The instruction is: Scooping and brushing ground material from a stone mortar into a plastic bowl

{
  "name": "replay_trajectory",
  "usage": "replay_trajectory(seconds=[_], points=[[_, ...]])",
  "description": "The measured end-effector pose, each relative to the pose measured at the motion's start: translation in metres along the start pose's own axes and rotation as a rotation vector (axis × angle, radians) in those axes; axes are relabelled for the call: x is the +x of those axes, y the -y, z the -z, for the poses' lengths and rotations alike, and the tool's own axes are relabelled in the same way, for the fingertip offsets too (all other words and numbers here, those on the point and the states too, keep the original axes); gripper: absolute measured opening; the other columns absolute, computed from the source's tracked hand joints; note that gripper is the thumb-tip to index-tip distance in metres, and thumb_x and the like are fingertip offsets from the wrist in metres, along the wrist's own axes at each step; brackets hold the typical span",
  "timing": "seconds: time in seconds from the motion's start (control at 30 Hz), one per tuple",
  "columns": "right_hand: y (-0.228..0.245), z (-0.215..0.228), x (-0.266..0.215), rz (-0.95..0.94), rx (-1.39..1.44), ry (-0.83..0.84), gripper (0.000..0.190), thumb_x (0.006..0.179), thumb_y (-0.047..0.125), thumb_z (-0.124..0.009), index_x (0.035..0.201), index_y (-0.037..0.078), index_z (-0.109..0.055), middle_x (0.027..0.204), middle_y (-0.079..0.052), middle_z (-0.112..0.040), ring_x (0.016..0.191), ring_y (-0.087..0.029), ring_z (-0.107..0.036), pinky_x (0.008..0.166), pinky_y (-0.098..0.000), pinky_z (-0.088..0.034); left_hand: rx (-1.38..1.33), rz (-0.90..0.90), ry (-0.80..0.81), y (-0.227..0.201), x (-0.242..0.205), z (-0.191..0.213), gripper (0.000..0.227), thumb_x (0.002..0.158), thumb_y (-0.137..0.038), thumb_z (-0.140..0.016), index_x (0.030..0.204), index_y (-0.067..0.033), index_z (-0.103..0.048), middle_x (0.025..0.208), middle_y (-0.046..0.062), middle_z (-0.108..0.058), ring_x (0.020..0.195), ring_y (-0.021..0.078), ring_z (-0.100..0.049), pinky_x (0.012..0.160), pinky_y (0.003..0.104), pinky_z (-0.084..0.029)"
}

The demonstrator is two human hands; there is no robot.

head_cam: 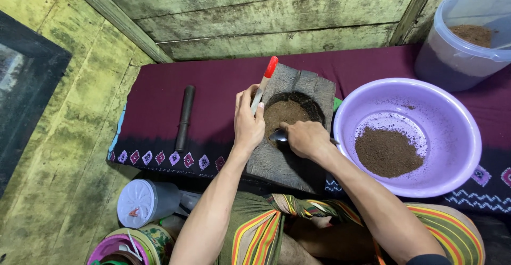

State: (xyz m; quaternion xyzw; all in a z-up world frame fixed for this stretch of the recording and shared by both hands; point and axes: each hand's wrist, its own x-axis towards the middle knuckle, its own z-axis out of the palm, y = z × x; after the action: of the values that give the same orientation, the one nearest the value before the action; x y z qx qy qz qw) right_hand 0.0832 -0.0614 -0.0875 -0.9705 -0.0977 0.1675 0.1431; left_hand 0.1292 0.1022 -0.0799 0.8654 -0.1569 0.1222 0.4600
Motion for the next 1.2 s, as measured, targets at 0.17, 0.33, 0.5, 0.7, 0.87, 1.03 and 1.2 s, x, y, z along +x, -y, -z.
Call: replay_trajectory(seconds=[0.17,0.33,0.5,0.7,0.87,1.03,1.2], points=[[-0.024,-0.024,0.034,-0.135,0.169,-0.099,0.051,0.096,0.015,-0.036,0.143,0.022,-0.056,0.093,-0.025,-0.076,0.093,-0.047,-0.075,0.080,-0.0613,-0.060,0.009,0.007,0.011,-0.002,0.000,0.001,0.045,0.095,-0.004,-0.057,0.139,-0.0106,-0.053,0.126,0.014,-0.053,0.126,0.0407,-0.054,0.109,0.054,-0.039],[-0.015,-0.030,0.041,-0.168,0.197,-0.165,0.051,0.097,0.010,-0.034,0.144,0.014,-0.054,0.091,-0.027,-0.075,0.092,-0.048,-0.075,0.080,-0.0622,-0.059,0.016,0.009,0.015,-0.008,0.001,0.003,0.046,0.094,-0.004,-0.057,0.140,-0.0100,-0.052,0.126,0.015,-0.053,0.126,0.0408,-0.054,0.110,0.054,-0.039],[-0.002,-0.001,0.009,-0.001,0.051,-0.024,0.051,0.096,0.008,-0.032,0.137,0.016,-0.061,0.094,-0.026,-0.077,0.097,-0.047,-0.075,0.085,-0.0603,-0.060,-0.007,0.017,0.015,-0.004,0.001,0.002,0.045,0.094,-0.002,-0.057,0.139,-0.0070,-0.053,0.126,0.017,-0.054,0.125,0.0419,-0.055,0.109,0.054,-0.039],[-0.020,-0.027,0.036,-0.102,0.176,-0.148,0.047,0.096,0.013,-0.035,0.137,0.012,-0.057,0.089,-0.029,-0.075,0.090,-0.050,-0.075,0.078,-0.0643,-0.058,-0.006,0.027,0.015,-0.008,0.001,0.002,0.045,0.095,-0.003,-0.056,0.139,-0.0089,-0.053,0.127,0.015,-0.053,0.126,0.0412,-0.055,0.110,0.055,-0.039],[-0.012,-0.001,0.019,-0.206,0.234,-0.220,0.050,0.096,0.007,-0.036,0.143,0.001,-0.051,0.091,-0.031,-0.074,0.091,-0.052,-0.073,0.079,-0.0658,-0.057,0.006,0.029,0.005,-0.009,0.001,0.003,0.044,0.094,-0.004,-0.058,0.138,-0.0088,-0.054,0.126,0.015,-0.054,0.125,0.0418,-0.055,0.109,0.055,-0.040],[-0.023,-0.024,0.041,-0.240,0.219,-0.247,0.041,0.096,0.009,-0.039,0.135,0.005,-0.053,0.089,-0.028,-0.075,0.089,-0.051,-0.074,0.078,-0.0617,-0.059,0.000,0.043,0.004,-0.013,0.002,0.004,0.045,0.094,-0.003,-0.058,0.139,-0.0098,-0.054,0.126,0.015,-0.054,0.125,0.0411,-0.055,0.109,0.054,-0.040],[-0.015,-0.015,0.019,0.019,0.004,-0.155,0.046,0.097,0.005,-0.035,0.137,0.012,-0.058,0.089,-0.025,-0.077,0.088,-0.045,-0.077,0.076,-0.0580,-0.062,-0.019,0.057,-0.002,-0.006,0.002,0.002,0.045,0.093,-0.005,-0.059,0.137,-0.0098,-0.055,0.126,0.014,-0.055,0.126,0.0395,-0.056,0.110,0.052,-0.041]])
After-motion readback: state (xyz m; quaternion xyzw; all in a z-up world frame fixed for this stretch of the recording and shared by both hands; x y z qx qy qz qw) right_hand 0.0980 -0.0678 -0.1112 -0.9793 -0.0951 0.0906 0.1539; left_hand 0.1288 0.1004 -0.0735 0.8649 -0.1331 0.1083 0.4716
